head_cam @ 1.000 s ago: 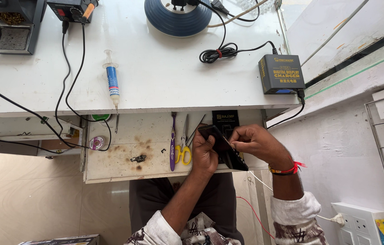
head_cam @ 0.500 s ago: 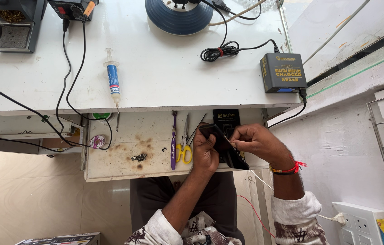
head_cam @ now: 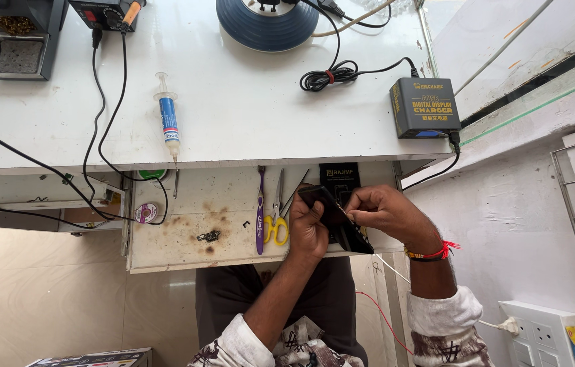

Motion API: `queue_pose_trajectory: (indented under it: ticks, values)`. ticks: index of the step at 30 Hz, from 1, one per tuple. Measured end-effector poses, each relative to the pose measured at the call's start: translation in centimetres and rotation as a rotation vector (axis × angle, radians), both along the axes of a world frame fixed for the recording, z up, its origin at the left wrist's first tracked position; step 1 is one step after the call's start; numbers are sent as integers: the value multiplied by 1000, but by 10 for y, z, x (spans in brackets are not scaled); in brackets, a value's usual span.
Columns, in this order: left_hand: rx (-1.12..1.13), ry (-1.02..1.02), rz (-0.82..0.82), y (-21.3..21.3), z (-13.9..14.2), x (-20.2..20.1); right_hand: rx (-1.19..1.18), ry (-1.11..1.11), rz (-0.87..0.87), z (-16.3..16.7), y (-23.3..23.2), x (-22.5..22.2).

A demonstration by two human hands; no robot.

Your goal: The person works at a repair bench on a disassembled smartphone, manipulating small components on the exposed motherboard and battery with their fingers and small hand tools. They connect the board to a digital display charger, handle the phone frame and screen, and continue adjusting parts on the board.

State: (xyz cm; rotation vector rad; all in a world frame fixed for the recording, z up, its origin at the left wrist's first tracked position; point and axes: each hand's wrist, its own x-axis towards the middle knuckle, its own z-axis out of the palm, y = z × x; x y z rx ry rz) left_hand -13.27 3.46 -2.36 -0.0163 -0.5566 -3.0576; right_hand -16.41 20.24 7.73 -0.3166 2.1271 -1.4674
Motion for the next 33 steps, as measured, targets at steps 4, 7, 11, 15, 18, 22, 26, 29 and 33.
queue_pose_trajectory:
  ticks: [4,7,11,15,18,22,26,29,33]
  values:
    - [-15,-8,6,0,-1,0,-8,5,0,0,0,0]
    - [-27,-2,12,0,-2,0,17,0,-7,-1,-1,0]
    - [-18,-15,5,1,-2,1,22,-7,-13,-1,-1,0]
    - [-18,-5,7,1,-2,0,13,3,-9,-1,1,1]
    - [-16,-10,3,1,-1,0,9,-6,-13,-2,1,1]
    - [-9,-15,-1,1,0,0,-19,-3,-5,-3,2,1]
    - [3,-12,1,0,1,0,-11,-3,-8,-4,2,0]
    - [0,3,6,0,1,-1,-3,-3,-6,-4,2,0]
    - [-5,-7,10,0,1,-1,-28,-6,-6,-5,2,0]
